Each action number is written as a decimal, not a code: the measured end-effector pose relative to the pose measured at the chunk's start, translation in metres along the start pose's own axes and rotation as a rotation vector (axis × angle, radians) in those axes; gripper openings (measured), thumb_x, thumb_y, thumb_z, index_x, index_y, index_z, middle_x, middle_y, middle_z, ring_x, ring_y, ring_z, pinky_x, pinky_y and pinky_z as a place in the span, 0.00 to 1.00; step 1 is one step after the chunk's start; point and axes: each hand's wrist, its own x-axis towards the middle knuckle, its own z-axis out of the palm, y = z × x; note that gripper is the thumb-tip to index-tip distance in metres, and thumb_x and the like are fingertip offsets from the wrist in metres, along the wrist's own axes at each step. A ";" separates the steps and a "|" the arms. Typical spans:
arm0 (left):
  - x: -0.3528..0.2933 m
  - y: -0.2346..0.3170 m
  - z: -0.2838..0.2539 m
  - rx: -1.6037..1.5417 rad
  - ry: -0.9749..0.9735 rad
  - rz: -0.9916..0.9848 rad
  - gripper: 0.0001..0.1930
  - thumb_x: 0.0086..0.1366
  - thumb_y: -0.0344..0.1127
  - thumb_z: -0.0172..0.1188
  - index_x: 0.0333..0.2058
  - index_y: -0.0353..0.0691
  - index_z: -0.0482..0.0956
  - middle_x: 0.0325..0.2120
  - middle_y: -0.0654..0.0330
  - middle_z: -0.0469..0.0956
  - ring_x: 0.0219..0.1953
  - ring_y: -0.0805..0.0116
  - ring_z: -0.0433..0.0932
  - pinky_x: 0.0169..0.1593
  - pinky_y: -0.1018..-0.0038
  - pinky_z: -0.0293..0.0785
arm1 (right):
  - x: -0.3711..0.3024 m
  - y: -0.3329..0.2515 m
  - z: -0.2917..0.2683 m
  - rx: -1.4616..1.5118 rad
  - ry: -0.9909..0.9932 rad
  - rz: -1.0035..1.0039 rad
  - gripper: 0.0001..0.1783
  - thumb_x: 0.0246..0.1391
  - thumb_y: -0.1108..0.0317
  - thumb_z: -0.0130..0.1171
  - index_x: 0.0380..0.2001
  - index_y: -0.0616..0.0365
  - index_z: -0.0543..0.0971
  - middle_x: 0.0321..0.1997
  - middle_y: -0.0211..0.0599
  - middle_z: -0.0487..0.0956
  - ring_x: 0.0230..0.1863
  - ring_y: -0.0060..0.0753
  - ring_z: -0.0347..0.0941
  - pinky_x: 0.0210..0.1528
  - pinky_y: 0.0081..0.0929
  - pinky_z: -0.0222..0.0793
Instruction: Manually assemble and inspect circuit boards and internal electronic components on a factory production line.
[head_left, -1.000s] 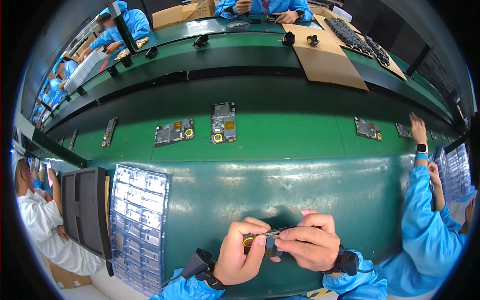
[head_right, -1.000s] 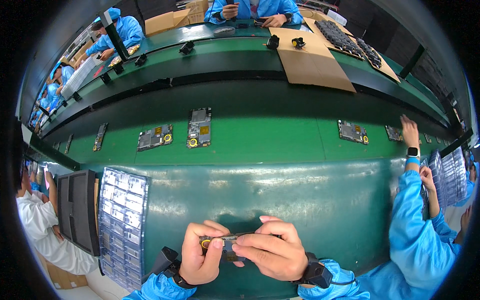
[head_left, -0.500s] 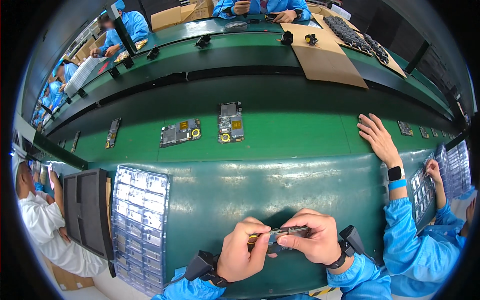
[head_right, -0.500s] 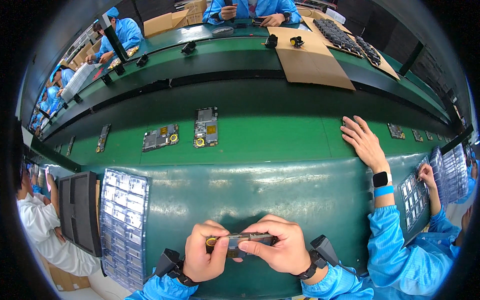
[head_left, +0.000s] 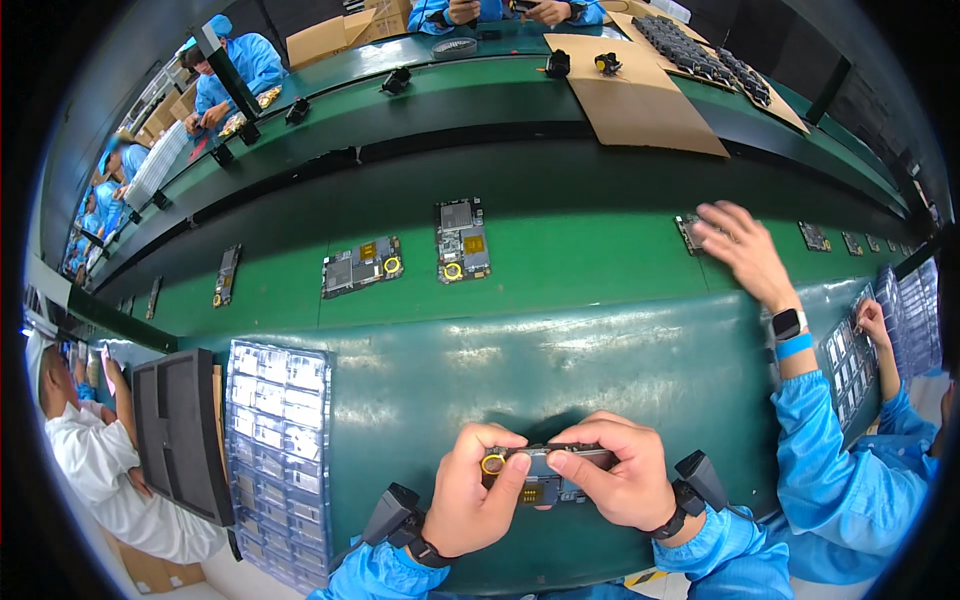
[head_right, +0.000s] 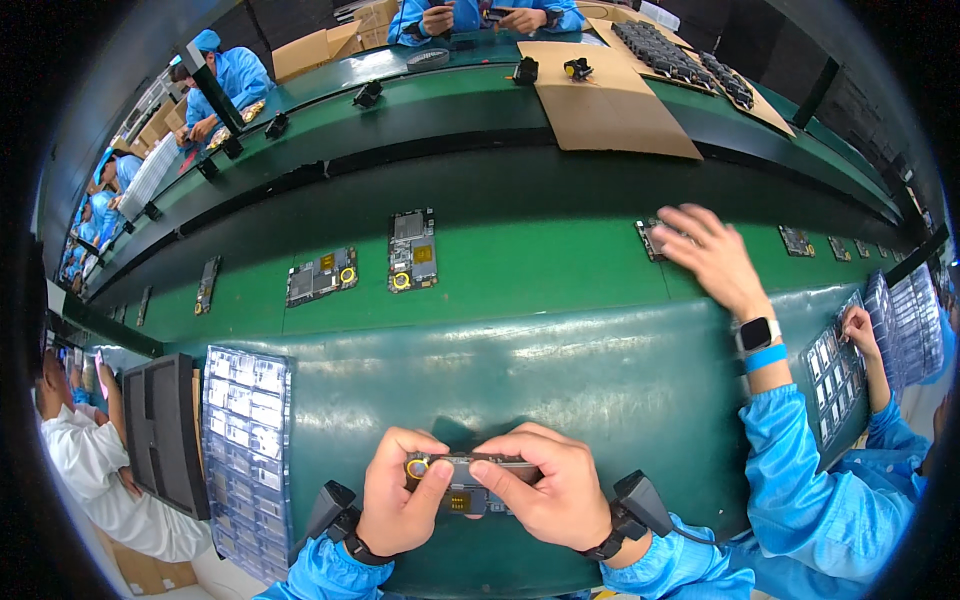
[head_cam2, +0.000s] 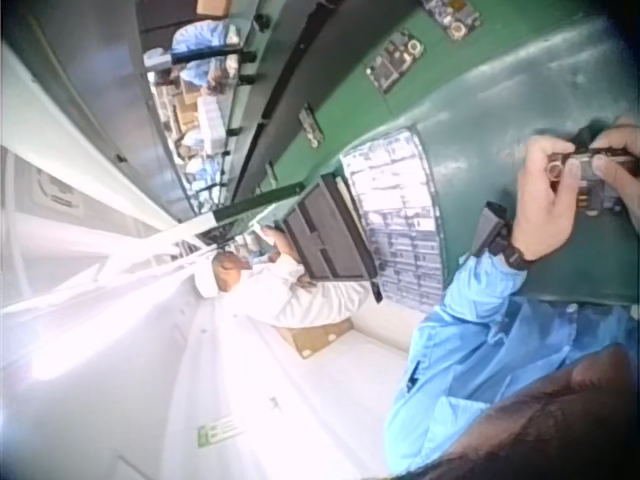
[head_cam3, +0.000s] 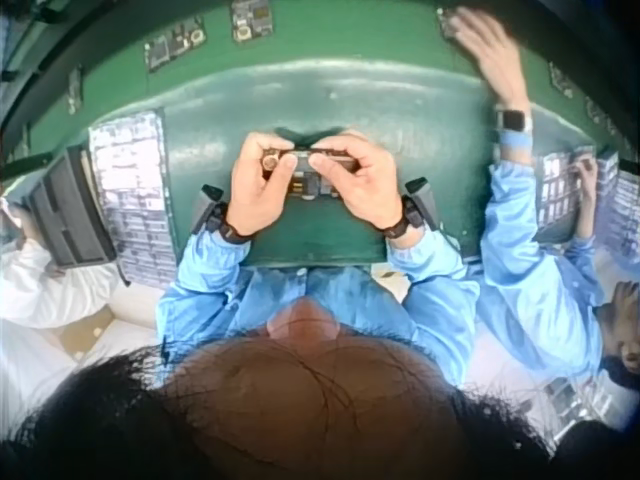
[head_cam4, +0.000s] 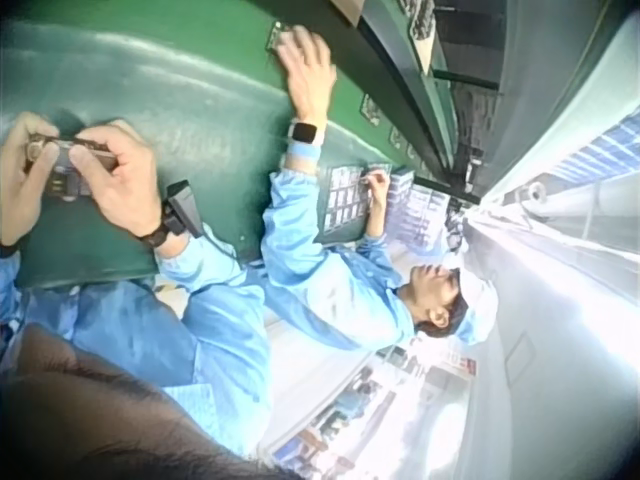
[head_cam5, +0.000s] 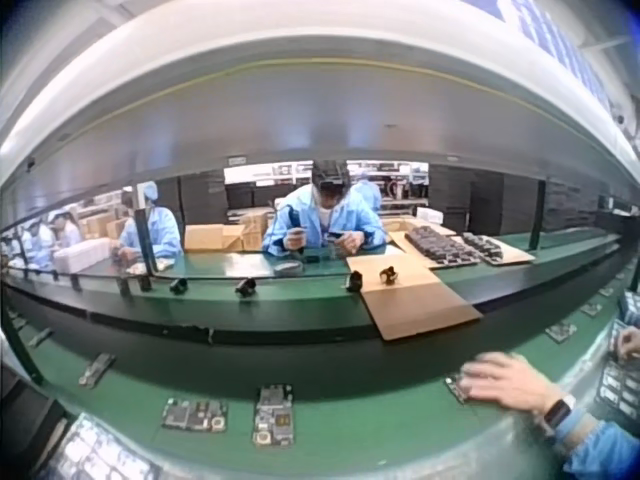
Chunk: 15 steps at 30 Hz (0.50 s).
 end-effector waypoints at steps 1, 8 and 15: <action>-0.001 -0.002 0.000 0.001 0.000 -0.001 0.11 0.74 0.27 0.55 0.50 0.34 0.64 0.44 0.49 0.77 0.39 0.70 0.81 0.39 0.75 0.78 | 0.000 0.000 0.000 -0.016 -0.017 0.011 0.13 0.59 0.72 0.69 0.47 0.62 0.83 0.38 0.36 0.83 0.38 0.24 0.82 0.38 0.22 0.77; 0.010 0.019 0.001 -0.473 -0.020 -0.362 0.18 0.77 0.30 0.48 0.61 0.32 0.60 0.42 0.55 0.73 0.39 0.63 0.83 0.40 0.66 0.88 | 0.002 0.003 -0.003 0.157 -0.045 0.229 0.13 0.59 0.72 0.69 0.47 0.63 0.84 0.39 0.34 0.86 0.38 0.17 0.80 0.38 0.20 0.77; 0.009 0.016 -0.001 -0.431 -0.076 -0.315 0.22 0.77 0.28 0.47 0.66 0.33 0.57 0.44 0.57 0.70 0.42 0.62 0.82 0.42 0.66 0.87 | -0.001 0.000 -0.003 0.110 -0.020 0.188 0.12 0.58 0.72 0.69 0.45 0.63 0.84 0.38 0.35 0.85 0.36 0.17 0.79 0.35 0.20 0.76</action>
